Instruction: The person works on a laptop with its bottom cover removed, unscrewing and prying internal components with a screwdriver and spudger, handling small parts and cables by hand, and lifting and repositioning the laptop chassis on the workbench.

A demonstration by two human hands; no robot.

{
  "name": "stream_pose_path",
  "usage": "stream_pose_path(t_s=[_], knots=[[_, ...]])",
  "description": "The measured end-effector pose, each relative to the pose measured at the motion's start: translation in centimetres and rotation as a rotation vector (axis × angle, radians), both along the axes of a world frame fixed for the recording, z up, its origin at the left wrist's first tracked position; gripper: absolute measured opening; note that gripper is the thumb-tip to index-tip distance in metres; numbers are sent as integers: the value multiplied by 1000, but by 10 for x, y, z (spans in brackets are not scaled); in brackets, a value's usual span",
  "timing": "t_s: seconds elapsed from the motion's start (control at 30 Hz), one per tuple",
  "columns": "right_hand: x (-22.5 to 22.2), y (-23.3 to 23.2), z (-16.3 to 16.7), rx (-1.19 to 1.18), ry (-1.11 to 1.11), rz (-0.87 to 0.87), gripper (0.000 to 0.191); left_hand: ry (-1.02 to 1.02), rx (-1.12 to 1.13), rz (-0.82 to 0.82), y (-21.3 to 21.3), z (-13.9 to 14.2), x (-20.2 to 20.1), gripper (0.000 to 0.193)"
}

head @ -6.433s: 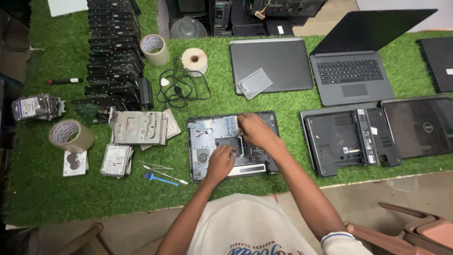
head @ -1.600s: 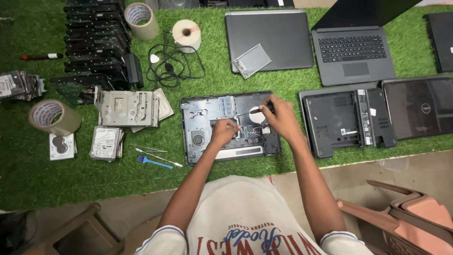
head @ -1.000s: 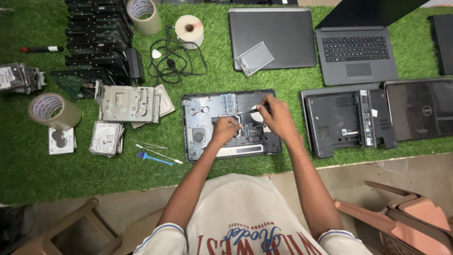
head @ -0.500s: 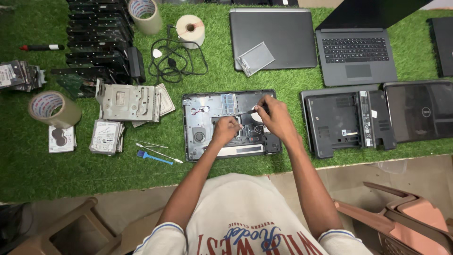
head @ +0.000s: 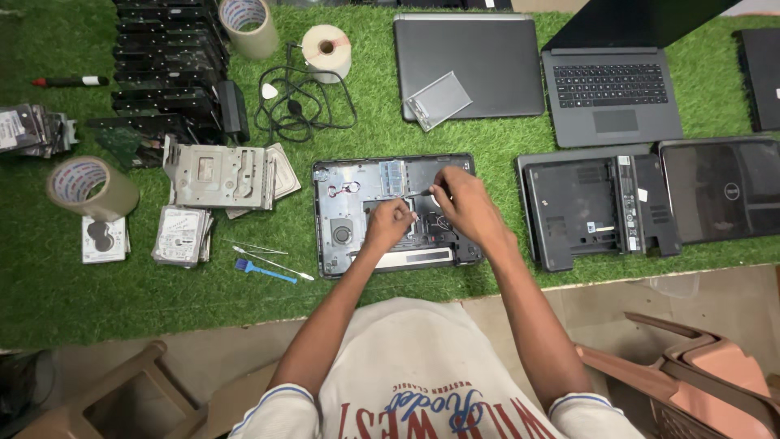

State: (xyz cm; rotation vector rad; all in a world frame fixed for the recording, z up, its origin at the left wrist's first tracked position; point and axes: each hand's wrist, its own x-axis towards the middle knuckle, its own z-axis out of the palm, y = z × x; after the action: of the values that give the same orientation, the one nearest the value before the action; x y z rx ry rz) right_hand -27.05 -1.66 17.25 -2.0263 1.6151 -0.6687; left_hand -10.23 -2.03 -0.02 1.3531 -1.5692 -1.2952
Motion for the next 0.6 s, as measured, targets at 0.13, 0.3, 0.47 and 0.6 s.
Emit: stream_pose_path(t_s=[0.13, 0.3, 0.47, 0.6], knots=[[2, 1, 7, -41, 24, 23, 16, -28, -389, 66, 5, 4, -2, 20], [3, 2, 10, -37, 22, 21, 16, 57, -174, 78, 5, 3, -4, 18], [5, 4, 7, -46, 10, 35, 16, 28, -19, 84, 3, -1, -1, 22], [7, 3, 5, -26, 0, 30, 16, 177, -26, 98, 5, -1, 0, 39]])
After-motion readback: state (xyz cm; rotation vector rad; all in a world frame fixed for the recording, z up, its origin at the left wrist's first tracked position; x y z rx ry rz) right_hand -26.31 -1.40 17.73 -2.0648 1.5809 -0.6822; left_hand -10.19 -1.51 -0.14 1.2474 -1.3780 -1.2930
